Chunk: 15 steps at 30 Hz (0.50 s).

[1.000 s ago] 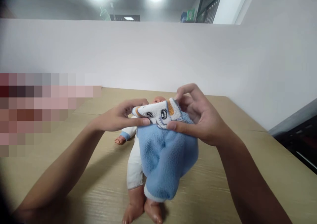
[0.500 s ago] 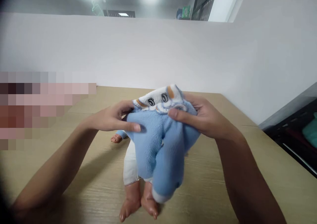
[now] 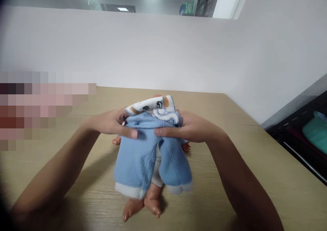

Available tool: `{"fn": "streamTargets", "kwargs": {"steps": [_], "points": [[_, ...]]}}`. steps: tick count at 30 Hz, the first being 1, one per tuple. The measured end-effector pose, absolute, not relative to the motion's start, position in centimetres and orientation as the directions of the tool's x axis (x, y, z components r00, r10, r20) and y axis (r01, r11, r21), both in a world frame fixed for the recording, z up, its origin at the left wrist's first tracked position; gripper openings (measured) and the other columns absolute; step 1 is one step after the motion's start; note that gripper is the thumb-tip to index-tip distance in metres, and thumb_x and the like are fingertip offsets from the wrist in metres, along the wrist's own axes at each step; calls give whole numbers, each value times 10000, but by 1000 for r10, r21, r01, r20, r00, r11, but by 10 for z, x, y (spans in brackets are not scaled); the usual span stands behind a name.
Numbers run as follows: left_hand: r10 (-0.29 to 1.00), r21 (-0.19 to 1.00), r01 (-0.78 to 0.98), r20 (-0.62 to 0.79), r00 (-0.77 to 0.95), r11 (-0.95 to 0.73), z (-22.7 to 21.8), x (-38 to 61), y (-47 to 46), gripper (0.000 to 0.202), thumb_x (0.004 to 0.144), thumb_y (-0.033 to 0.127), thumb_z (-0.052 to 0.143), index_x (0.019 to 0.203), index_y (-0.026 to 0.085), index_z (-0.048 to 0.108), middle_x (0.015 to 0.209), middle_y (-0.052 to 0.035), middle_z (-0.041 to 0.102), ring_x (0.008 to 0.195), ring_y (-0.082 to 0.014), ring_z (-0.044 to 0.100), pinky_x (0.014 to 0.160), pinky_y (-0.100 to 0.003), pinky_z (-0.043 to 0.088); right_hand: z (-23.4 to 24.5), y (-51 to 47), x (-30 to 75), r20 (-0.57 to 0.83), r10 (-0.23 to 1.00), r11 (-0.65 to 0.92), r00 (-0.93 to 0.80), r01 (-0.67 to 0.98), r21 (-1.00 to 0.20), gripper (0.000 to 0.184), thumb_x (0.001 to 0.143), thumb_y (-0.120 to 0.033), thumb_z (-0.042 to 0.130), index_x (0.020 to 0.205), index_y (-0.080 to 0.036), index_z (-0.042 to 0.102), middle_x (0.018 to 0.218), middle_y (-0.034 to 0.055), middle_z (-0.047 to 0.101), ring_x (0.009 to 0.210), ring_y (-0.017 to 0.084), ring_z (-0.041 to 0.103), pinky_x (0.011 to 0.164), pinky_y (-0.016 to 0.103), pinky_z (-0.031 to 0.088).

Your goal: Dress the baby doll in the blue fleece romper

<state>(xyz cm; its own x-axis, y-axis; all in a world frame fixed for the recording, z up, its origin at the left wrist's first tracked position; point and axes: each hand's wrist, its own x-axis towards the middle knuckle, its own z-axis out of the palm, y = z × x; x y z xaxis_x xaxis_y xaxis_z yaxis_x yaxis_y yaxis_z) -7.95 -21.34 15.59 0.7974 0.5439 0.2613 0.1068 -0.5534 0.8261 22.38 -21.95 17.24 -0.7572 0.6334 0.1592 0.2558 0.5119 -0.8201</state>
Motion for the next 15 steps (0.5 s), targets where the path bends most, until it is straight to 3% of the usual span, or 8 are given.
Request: {"fn": "streamTargets", "kwargs": {"steps": [2,4,6,9,12,15], "points": [[486,836,102,210,848,-540,158,-84,-213,577,870,481,1003,1340,235,776,1043,-45,837,861,-252,812,791,-349,703,169,-218,220,211,664,448,-717,155,-881,375,979,-505,885,1261,-261,857,1258,49,869,1265,321,797,1142,478,639],[444,851,82,186,877,-518,160,-86,-213,438,896,431,990,1239,232,801,859,-5,792,676,-201,749,725,-334,688,164,-216,217,235,692,399,-683,91,-913,428,983,-535,882,1314,-266,843,1294,58,862,1312,325,779,1198,509,604],[432,867,22,226,873,-497,161,-85,-213,256,992,429,902,1106,220,807,755,7,737,707,-200,753,782,-328,687,159,-215,215,187,682,355,-707,96,-930,511,998,-577,858,1394,-258,812,1351,83,845,1367,338,753,1233,535,576],[488,890,-73,313,815,-450,158,-83,-209,293,1083,485,785,1088,192,787,857,-33,768,950,-230,796,909,-322,680,153,-214,217,87,605,300,-792,125,-946,760,939,-670,884,1528,-217,726,1422,133,811,1421,376,718,1231,555,571],[541,932,-45,248,804,-361,151,-85,-205,382,1082,563,761,1136,184,765,953,-60,796,919,-223,796,821,-289,680,151,-214,221,73,572,287,-817,116,-951,973,797,-676,997,1585,-208,670,1471,147,783,1457,404,690,1231,558,569],[551,950,36,148,821,-309,144,-90,-202,496,985,672,828,1099,193,773,869,-67,789,816,-246,793,708,-307,685,151,-212,221,146,604,308,-783,60,-950,864,815,-635,1002,1513,-205,729,1448,135,797,1436,394,707,1244,548,562]]}}
